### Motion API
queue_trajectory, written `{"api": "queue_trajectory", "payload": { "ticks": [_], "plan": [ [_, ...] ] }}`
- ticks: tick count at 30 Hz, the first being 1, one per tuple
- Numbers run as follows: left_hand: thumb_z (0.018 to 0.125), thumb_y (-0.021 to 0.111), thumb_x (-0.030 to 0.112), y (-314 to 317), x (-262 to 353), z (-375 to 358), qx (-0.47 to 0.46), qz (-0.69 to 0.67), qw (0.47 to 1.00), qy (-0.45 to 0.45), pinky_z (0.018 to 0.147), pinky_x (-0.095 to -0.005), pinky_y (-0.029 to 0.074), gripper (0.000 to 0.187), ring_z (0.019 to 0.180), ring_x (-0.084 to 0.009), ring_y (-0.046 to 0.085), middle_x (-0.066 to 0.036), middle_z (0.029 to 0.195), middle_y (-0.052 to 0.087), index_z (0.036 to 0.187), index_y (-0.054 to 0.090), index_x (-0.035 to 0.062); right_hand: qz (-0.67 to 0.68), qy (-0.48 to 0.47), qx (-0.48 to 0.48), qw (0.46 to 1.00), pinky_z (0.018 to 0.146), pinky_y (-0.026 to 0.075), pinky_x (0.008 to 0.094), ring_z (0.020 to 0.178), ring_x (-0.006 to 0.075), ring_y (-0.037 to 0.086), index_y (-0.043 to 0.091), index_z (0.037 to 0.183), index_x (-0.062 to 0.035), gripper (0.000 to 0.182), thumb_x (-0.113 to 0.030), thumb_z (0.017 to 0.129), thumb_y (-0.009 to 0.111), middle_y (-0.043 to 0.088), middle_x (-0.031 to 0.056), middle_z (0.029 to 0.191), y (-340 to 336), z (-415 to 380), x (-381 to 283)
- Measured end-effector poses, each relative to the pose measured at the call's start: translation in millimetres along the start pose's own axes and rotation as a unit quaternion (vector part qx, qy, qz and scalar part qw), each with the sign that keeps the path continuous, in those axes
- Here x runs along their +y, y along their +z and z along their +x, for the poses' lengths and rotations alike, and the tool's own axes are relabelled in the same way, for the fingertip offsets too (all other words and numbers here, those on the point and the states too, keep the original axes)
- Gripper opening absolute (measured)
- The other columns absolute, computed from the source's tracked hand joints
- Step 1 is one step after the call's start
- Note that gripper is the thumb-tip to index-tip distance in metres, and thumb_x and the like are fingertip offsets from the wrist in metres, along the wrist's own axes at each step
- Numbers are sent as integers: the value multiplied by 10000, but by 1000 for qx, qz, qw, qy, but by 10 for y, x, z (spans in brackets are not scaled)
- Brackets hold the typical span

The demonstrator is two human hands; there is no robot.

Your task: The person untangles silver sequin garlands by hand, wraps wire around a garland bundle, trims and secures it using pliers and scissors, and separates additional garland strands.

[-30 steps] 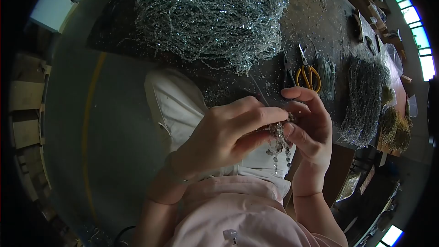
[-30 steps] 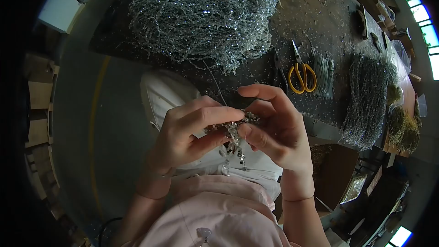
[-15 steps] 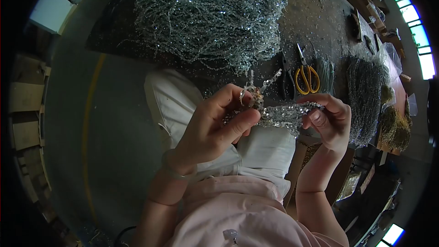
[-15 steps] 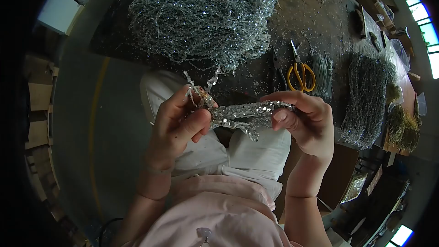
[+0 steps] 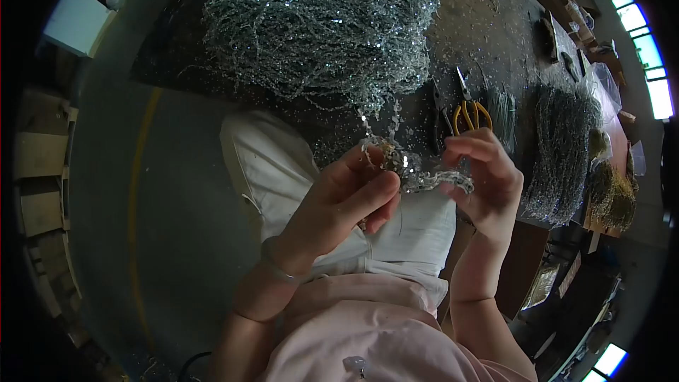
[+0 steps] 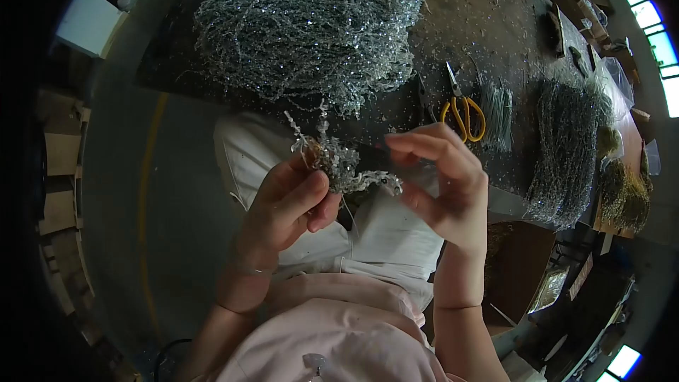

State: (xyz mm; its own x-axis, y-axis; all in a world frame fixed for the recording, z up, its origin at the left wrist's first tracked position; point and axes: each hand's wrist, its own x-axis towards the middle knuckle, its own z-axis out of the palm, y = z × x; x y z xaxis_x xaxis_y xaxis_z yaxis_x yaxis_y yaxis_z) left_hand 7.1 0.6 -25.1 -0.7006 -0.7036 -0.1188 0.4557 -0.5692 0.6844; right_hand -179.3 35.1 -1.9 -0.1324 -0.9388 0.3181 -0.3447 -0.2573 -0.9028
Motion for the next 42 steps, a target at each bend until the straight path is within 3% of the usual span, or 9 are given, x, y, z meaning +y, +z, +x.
{"api": "queue_trajectory", "payload": {
  "ticks": [2, 7, 12, 15, 19, 21, 28, 30, 42],
  "plan": [
    [860, 513, 147, 65, 6, 1, 3, 56, 998, -3, 442, -175, 330, 151, 505, -44, 417, -5, 619, 477, 948, 426, 60, 52, -36, -90, 994, 660, 442, 276, 773, 180, 555, 594, 936, -4, 389, -69, 584, 745, 581, 84, 826, 57, -15, -94],
    [811, 574, 74, 146, -59, -25, 26, 140, 990, 15, 484, -187, 395, 231, 573, -43, 495, -17, 647, 504, 953, 398, 31, 69, -86, -54, 992, 603, 453, 265, 727, 189, 567, 594, 827, 0, 308, -101, 582, 753, 590, 114, 811, 111, -110, -1],
    [777, 621, 93, 135, -120, -49, 58, 367, 914, 161, 564, -216, 463, 285, 668, -84, 565, -61, 774, 565, 944, 405, 10, 8, -98, 2, 995, 610, 457, 272, 714, 185, 568, 594, 810, -3, 165, -16, 654, 647, 590, 128, 798, 141, -149, -69],
    [769, 631, 99, 112, -227, -4, 91, 356, 896, 248, 582, -227, 471, 308, 657, -102, 575, -74, 775, 579, 982, 434, -3, 12, -90, 25, 996, 617, 458, 276, 719, 188, 565, 593, 810, 1, 171, 5, 646, 640, 589, 131, 789, 151, -172, -114],
    [763, 639, 108, 300, -149, 14, 174, 198, 936, 234, 595, -234, 475, 345, 664, -104, 587, -76, 747, 587, 1032, 458, -10, 76, -74, 10, 994, 634, 456, 275, 734, 182, 558, 595, 817, 7, 181, 15, 642, 642, 585, 131, 804, 125, -173, -100],
    [755, 647, 116, 160, 19, -7, -21, 369, 920, 131, 613, -238, 480, 391, 711, -107, 599, -99, 798, 603, 1078, 462, -4, 173, -3, -25, 985, 648, 451, 269, 747, 173, 548, 599, 821, 9, 180, 23, 646, 641, 576, 121, 815, 123, -175, -125],
    [758, 641, 107, 107, -32, -60, 20, 364, 924, 113, 567, -226, 480, 281, 654, -98, 603, -98, 750, 622, 964, 486, -5, 135, -21, -59, 989, 653, 454, 265, 746, 166, 548, 601, 800, 11, 162, 25, 648, 656, 566, 116, 816, 145, -135, -140],
    [757, 642, 98, 137, -60, -70, 40, 251, 963, 92, 517, -214, 469, 240, 607, -86, 593, -79, 722, 624, 909, 488, -7, 198, 18, -13, 980, 657, 460, 257, 743, 164, 555, 594, 790, 25, 158, 14, 653, 671, 565, 122, 823, 158, -157, -120],
    [752, 651, 92, 227, -7, -97, 69, 180, 980, 46, 495, -197, 452, 299, 594, -58, 559, -60, 737, 605, 981, 494, -19, 292, 71, -46, 953, 664, 474, 250, 762, 165, 556, 560, 793, 58, 115, 71, 682, 588, 551, 158, 844, 116, -130, -172]
  ]
}}
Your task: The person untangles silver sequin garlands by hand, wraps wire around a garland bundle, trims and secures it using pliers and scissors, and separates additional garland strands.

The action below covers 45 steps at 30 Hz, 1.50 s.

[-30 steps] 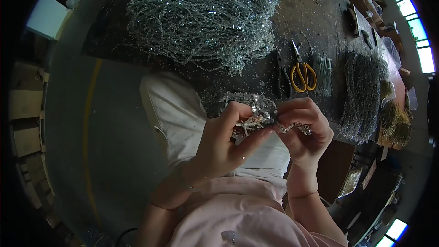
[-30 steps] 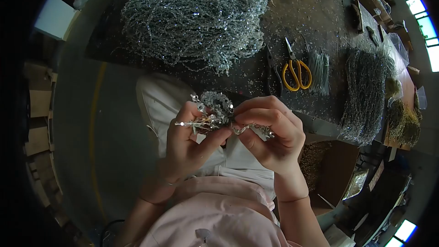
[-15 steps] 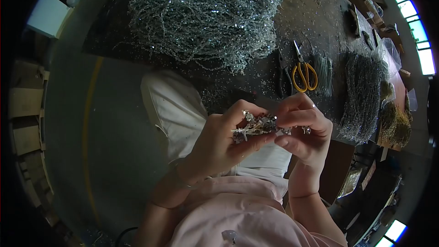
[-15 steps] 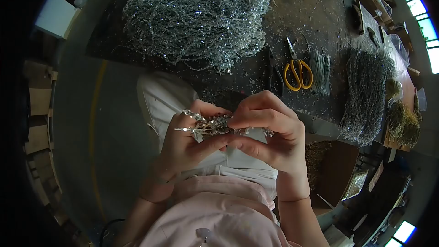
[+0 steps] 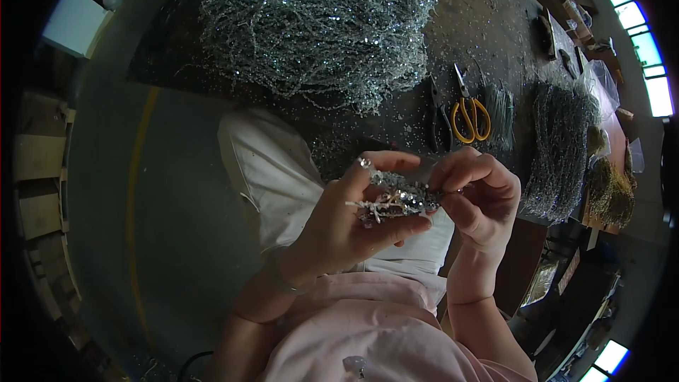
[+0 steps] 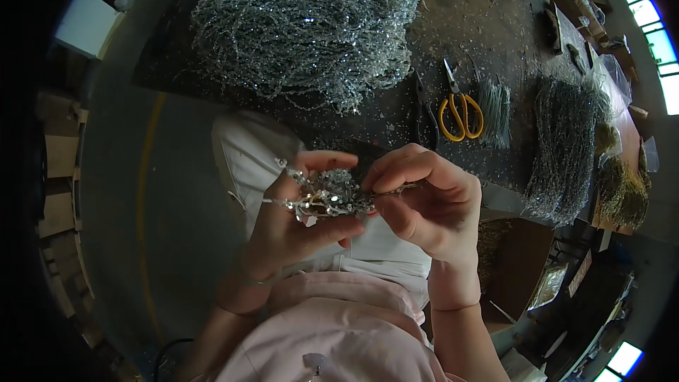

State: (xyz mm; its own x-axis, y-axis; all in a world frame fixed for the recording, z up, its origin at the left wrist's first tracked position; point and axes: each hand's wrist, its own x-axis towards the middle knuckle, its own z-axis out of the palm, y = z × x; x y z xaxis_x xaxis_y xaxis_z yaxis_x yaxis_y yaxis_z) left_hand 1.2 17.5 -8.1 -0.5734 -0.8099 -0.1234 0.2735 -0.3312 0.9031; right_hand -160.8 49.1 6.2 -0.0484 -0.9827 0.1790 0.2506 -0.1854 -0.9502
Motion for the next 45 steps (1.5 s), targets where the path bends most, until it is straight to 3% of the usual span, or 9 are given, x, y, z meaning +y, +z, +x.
{"api": "queue_trajectory", "payload": {
  "ticks": [3, 16, 20, 22, 28, 30, 32, 35, 45],
  "plan": [
    [770, 631, 97, -57, 72, 18, -95, 7, 995, -39, 509, -196, 453, 313, 611, -60, 559, -56, 755, 601, 1018, 485, -23, -5, 10, -6, 1000, 665, 476, 252, 766, 169, 557, 564, 793, 58, 123, 90, 675, 572, 550, 157, 842, 6, 13, -20],
    [802, 588, 99, -102, -24, -23, -85, 103, 991, 9, 493, -204, 455, 197, 549, -57, 549, -30, 625, 585, 943, 511, -13, -50, -13, -31, 998, 642, 484, 260, 711, 179, 574, 572, 802, 69, 121, 74, 682, 589, 575, 162, 821, -195, 71, 7],
    [827, 557, 108, -152, -11, -22, -76, 78, 994, -3, 479, -200, 442, 122, 531, -63, 537, -41, 624, 574, 853, 520, -5, -92, -14, 120, 988, 633, 470, 238, 683, 129, 575, 589, 864, 54, 156, -80, 786, 587, 605, 117, 855, -704, 256, 197],
    [834, 548, 112, -159, -6, -30, -59, 69, 996, 13, 474, -199, 437, 118, 528, -64, 533, -44, 626, 571, 822, 522, -3, -340, 49, 256, 904, 636, 461, 236, 674, 113, 575, 597, 904, 28, 178, -113, 794, 588, 612, 85, 866, -1231, 269, 493],
    [844, 538, 127, -173, 16, -16, -12, 10, 1000, 3, 473, -196, 431, 143, 532, -63, 529, -37, 640, 574, 785, 527, -3, -489, 82, 193, 847, 621, 457, 234, 674, 122, 579, 604, 910, -4, 186, -115, 762, 614, 603, 63, 814, -1415, 99, 947],
    [845, 535, 125, -170, 25, -16, -7, 20, 1000, -2, 474, -195, 431, 142, 530, -60, 527, -38, 634, 572, 781, 530, -2, -496, 100, 219, 834, 658, 464, 282, 739, 178, 580, 595, 872, 0, 167, -98, 739, 615, 576, 82, 825, -1373, 117, 950],
    [845, 534, 124, -156, 39, -26, -2, 18, 1000, -1, 474, -196, 430, 145, 528, -61, 527, -38, 627, 571, 776, 531, -3, -657, 42, 218, 720, 743, 444, 348, 840, 264, 543, 566, 875, -9, 169, -74, 720, 591, 544, 107, 900, -1460, 135, 1050],
    [844, 536, 123, -160, 57, -45, 1, 22, 1000, 1, 475, -200, 430, 149, 526, -64, 527, -37, 620, 569, 769, 534, -6, -723, 46, 197, 661, 810, 400, 394, 911, 334, 487, 528, 915, -21, 225, -42, 693, 555, 506, 139, 960, -1535, 184, 1181],
    [853, 485, 50, -196, 124, -71, -56, 99, 991, 72, 521, -220, 440, 94, 552, -93, 529, -84, 658, 572, 880, 498, -39, -684, 147, 262, 665, 751, 421, 387, 817, 312, 540, 497, 914, -38, 291, -104, 639, 568, 552, 138, 859, -1503, 256, 994]
  ]
}}
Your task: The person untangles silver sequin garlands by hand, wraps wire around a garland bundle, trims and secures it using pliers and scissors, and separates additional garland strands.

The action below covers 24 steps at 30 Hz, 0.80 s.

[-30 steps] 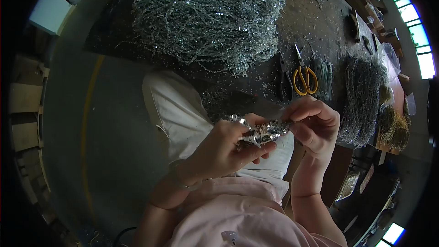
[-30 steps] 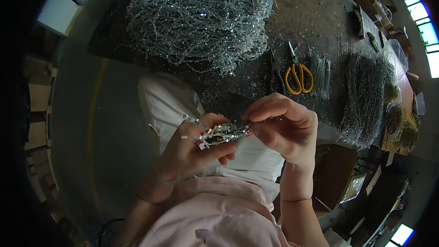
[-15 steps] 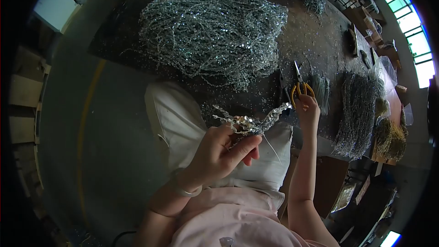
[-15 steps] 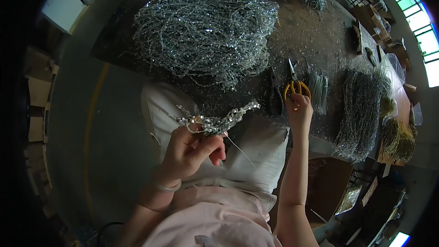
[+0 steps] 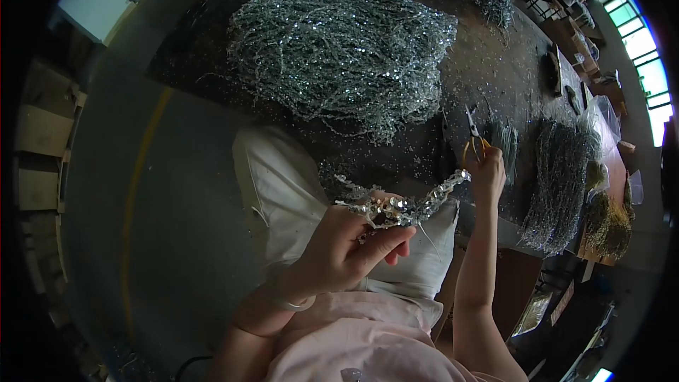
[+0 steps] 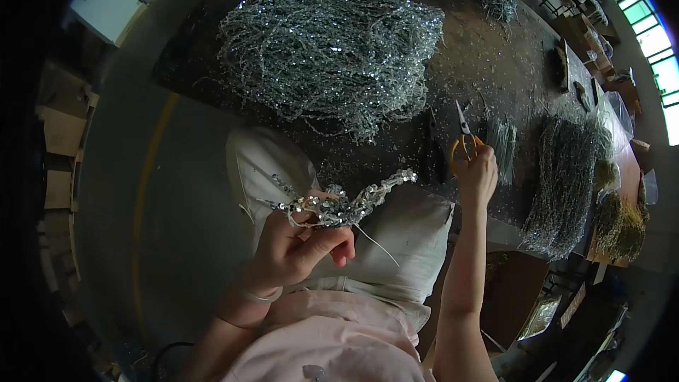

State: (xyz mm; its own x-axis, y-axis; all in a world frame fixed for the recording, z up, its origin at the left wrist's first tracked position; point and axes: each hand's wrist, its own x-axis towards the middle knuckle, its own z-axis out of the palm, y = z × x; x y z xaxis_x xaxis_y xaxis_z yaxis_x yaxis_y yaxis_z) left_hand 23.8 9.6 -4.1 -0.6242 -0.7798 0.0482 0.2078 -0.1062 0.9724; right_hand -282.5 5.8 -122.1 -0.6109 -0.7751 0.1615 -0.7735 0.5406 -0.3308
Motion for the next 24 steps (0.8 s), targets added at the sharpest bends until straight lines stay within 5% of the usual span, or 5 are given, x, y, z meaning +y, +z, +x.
{"api": "queue_trajectory", "payload": {
  "ticks": [6, 9, 11, 15, 24],
  "plan": [
    [814, 544, 63, -32, 70, -6, -1, -141, 984, -111, 498, -236, 434, 127, 539, -125, 536, -83, 639, 559, 879, 500, -38, 274, -8, -38, 961, 597, 428, 225, 685, 94, 507, 479, 1075, -29, 440, 20, 645, 554, 546, 38, 839, -650, -509, 66],
    [792, 576, 99, 37, 32, 54, -34, -288, 948, -129, 458, -245, 431, 185, 528, -151, 544, -96, 635, 545, 886, 496, -38, 561, -26, -152, 813, 606, 400, 187, 681, 69, 470, 459, 1048, 11, 435, 46, 637, 595, 481, 9, 842, -925, -861, -339],
    [793, 578, 120, 77, 18, 78, -43, -287, 947, -138, 438, -248, 429, 207, 521, -160, 547, -103, 637, 539, 889, 493, -42, 504, -12, -240, 830, 610, 387, 205, 712, 91, 454, 461, 1004, 3, 450, 5, 612, 681, 443, 21, 826, -930, -1010, -321],
    [800, 573, 149, 55, -37, 47, -91, -335, 928, -135, 403, -253, 427, 240, 509, -179, 553, -114, 670, 540, 898, 484, -51, 390, -290, -211, 848, 630, 385, 276, 787, 186, 435, 465, 987, -16, 818, -408, 376, 842, 410, 87, 902, -758, -918, -403],
    [814, 546, 111, 126, 29, -12, -77, -301, 937, -157, 421, -248, 415, 191, 516, -160, 539, -113, 623, 543, 923, 494, -38, 432, -307, -205, 823, 667, 414, 317, 823, 232, 470, 455, 1059, 10, 915, -464, 368, 821, 446, 120, 924, -819, -982, -754]
  ]
}}
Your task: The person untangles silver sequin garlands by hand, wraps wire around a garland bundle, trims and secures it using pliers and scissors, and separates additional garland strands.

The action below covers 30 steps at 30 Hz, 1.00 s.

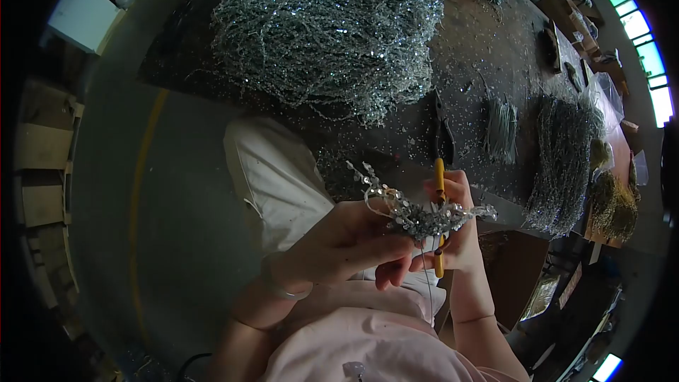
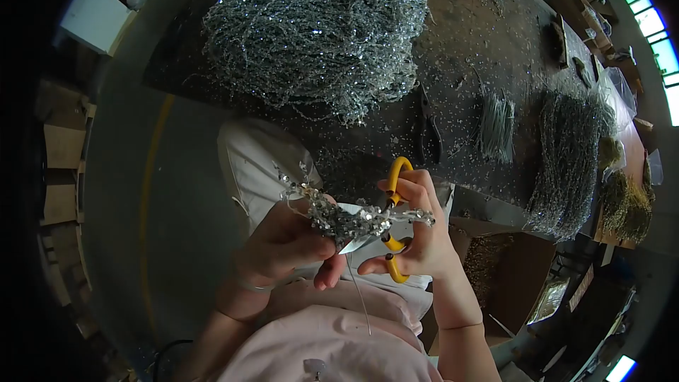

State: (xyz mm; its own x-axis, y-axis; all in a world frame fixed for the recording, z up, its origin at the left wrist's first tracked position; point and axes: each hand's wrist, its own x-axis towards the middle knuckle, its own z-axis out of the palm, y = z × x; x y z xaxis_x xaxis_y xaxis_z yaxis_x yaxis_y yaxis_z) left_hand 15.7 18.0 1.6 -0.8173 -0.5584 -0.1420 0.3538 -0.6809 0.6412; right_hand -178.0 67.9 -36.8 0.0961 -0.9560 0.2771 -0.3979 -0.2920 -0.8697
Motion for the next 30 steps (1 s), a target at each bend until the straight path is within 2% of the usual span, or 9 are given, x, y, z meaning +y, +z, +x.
{"api": "queue_trajectory", "payload": {
  "ticks": [1, 3, 11, 13, 17, 22, 24, 28, 30],
  "plan": [
    [814, 546, 111, -10, 4, -8, 0, 0, 1000, 0, 421, -248, 415, 191, 516, -160, 539, -113, 623, 543, 923, 494, -38, -1, 5, -1, 1000, 656, 416, 317, 802, 233, 477, 455, 1058, 15, 920, -473, 366, 817, 465, 123, 919, 3, 4, -23],
    [864, 485, 81, -41, 20, -23, -63, 3, 998, -1, 490, -175, 428, 134, 602, -73, 545, -53, 766, 559, 979, 489, 12, -12, -27, 0, 1000, 645, 419, 319, 777, 235, 490, 453, 1064, 21, 929, -482, 369, 810, 491, 127, 906, -1, -31, 42],
    [860, 497, 94, -8, 60, -57, -42, 55, 998, -1, 489, -173, 427, 132, 608, -61, 533, -48, 761, 562, 964, 492, 12, -114, -92, 5, 989, 589, 444, 322, 701, 245, 542, 426, 1099, 36, 959, -504, 393, 786, 578, 143, 899, -50, -24, 14],
    [858, 501, 94, 6, 75, -67, -40, 60, 997, 1, 488, -176, 427, 128, 607, -61, 531, -50, 758, 565, 953, 495, 8, -106, -159, 33, 981, 547, 448, 296, 663, 229, 543, 405, 1133, 8, 986, -516, 385, 776, 583, 159, 895, -13, 4, 27],
    [840, 508, 58, 57, 136, -74, -15, 109, 994, -6, 490, -206, 433, 120, 578, -92, 533, -73, 696, 564, 935, 489, -14, -97, -145, 28, 984, 503, 435, 270, 621, 203, 538, 390, 1154, -26, 996, -529, 381, 765, 582, 163, 898, 1, -72, 68],
    [827, 508, 15, 50, 153, -86, -1, 150, 989, 5, 499, -224, 445, 94, 545, -111, 536, -91, 643, 556, 909, 485, -25, -104, -150, 62, 981, 470, 407, 248, 556, 157, 515, 420, 1113, -23, 979, -558, 364, 754, 582, 97, 806, 43, -143, 129],
    [854, 508, 106, 23, 108, -93, -13, 148, 988, 27, 476, -203, 447, 149, 577, -80, 542, -56, 693, 580, 930, 511, -21, -132, -153, 66, 977, 462, 395, 240, 544, 149, 507, 418, 1118, -22, 993, -569, 358, 748, 567, 81, 761, 46, -167, 128],
    [854, 506, 105, 15, 128, -92, -22, 159, 987, 23, 481, -204, 451, 150, 580, -82, 544, -57, 700, 584, 936, 513, -21, -198, -171, 108, 959, 436, 355, 224, 484, 125, 471, 404, 1136, -24, 1017, -594, 361, 733, 515, 30, 627, 93, -192, 129],
    [831, 508, 24, 57, 167, -99, 8, 160, 987, 2, 492, -219, 444, 48, 543, -108, 540, -87, 637, 557, 842, 499, -22, -189, -179, 104, 960, 431, 349, 223, 467, 118, 463, 405, 1131, -20, 1010, -592, 366, 734, 497, 15, 594, 91, -173, 91]
  ]
}}
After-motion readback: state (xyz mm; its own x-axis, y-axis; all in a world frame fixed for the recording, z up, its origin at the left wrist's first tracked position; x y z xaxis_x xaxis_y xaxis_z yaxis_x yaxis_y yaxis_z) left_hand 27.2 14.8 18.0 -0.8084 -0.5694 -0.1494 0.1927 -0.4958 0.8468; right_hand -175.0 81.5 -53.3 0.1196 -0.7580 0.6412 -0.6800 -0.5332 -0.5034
